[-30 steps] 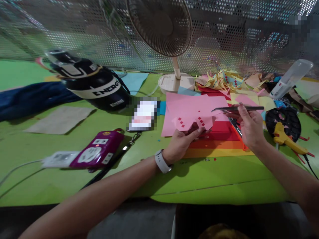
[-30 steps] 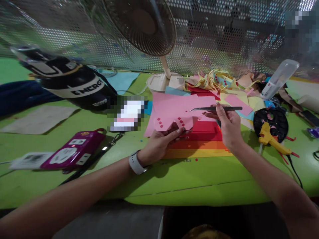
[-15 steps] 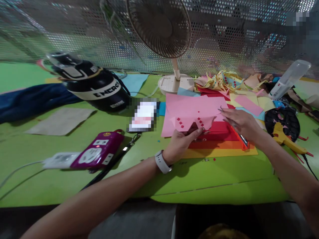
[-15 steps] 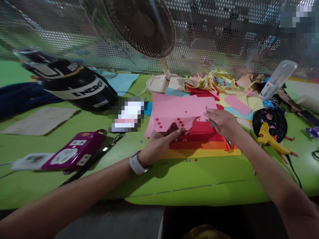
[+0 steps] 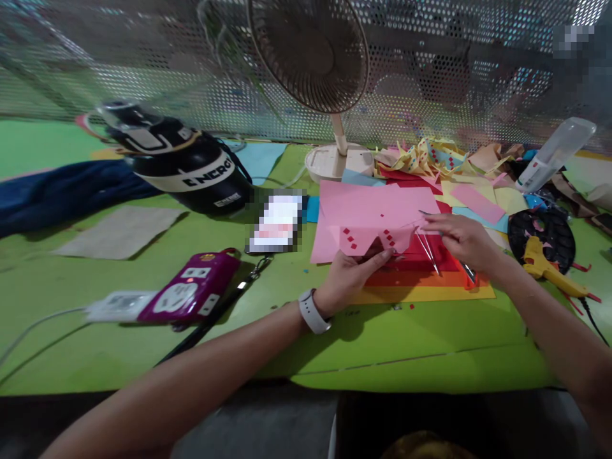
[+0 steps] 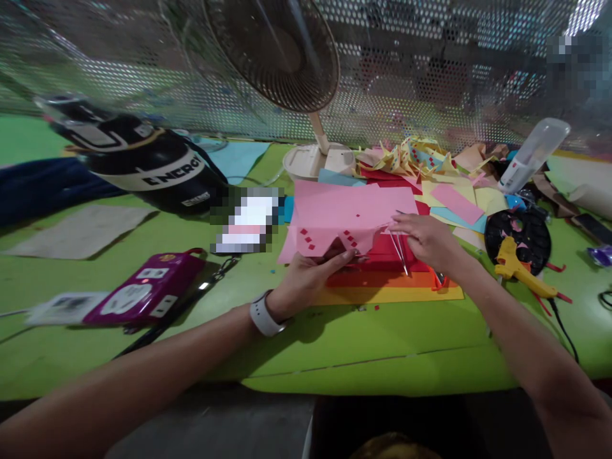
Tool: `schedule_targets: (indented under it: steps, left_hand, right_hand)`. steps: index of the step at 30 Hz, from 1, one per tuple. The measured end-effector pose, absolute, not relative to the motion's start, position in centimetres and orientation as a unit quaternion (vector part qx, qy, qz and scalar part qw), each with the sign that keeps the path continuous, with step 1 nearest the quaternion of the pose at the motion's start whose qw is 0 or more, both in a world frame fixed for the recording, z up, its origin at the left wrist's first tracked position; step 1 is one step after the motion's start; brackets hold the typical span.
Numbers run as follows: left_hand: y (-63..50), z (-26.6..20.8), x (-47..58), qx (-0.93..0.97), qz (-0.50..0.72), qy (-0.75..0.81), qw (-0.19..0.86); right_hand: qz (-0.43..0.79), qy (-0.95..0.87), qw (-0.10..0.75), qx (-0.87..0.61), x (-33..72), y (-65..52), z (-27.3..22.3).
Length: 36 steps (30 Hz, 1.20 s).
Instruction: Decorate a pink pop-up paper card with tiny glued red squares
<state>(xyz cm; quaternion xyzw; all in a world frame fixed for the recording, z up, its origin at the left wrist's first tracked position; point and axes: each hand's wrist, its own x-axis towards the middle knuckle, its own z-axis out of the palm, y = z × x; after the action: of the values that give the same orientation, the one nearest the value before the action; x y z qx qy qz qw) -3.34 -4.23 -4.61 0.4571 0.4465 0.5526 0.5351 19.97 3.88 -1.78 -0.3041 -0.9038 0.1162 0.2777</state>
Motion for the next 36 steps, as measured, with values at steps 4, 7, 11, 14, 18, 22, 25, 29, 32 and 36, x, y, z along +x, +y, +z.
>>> schedule_targets:
  steps: [4, 7, 11, 14, 18, 22, 25, 29, 32, 36]
  left_hand:
    - [-4.3, -4.8, -3.4, 0.477, 0.532, 0.425, 0.556]
    - [-4.3, -4.9, -3.3, 0.502, 0.523, 0.392, 0.567]
    - [-4.5, -5.1, -3.0, 0.506, 0.512, 0.371, 0.587]
    - [-4.6, -5.1, -2.9, 0.502, 0.494, 0.366, 0.609]
    - [-4.8, -4.9, -3.1, 0.508, 0.467, 0.391, 0.609]
    - [-4.7, -4.7, -3.1, 0.496, 0.466, 0.405, 0.611]
    - [-4.6, -4.6, -3.2, 0.484, 0.469, 0.418, 0.609]
    - [-4.5, -4.6, -3.2, 0.470, 0.476, 0.421, 0.613]
    - [-4.5, -4.5, -3.1, 0.460, 0.483, 0.406, 0.625]
    - [-4.6, -4.4, -3.0, 0.454, 0.490, 0.406, 0.624]
  right_hand:
    - [0.228, -0.850, 0.361, -0.309, 18.3, 1.9, -0.5]
    - [0.271, -0.836, 0.359, -0.314, 16.9, 0.7, -0.7]
    - [0.312, -0.825, 0.348, -0.317, 15.5, 0.1, -1.6]
    - [0.331, -0.818, 0.359, -0.304, 14.9, 0.0, -1.9]
    - [0.336, -0.803, 0.381, -0.312, 14.5, -0.3, -1.9]
    - [0.374, -0.776, 0.364, -0.354, 14.5, -0.3, -1.7]
    - [0.401, -0.748, 0.369, -0.380, 14.8, 0.0, -1.6]
    - [0.385, -0.751, 0.373, -0.385, 15.1, 0.1, -1.7]
    - [0.357, -0.777, 0.355, -0.377, 15.0, 0.0, -1.8]
    - [0.332, -0.787, 0.358, -0.377, 14.7, -0.1, -2.0]
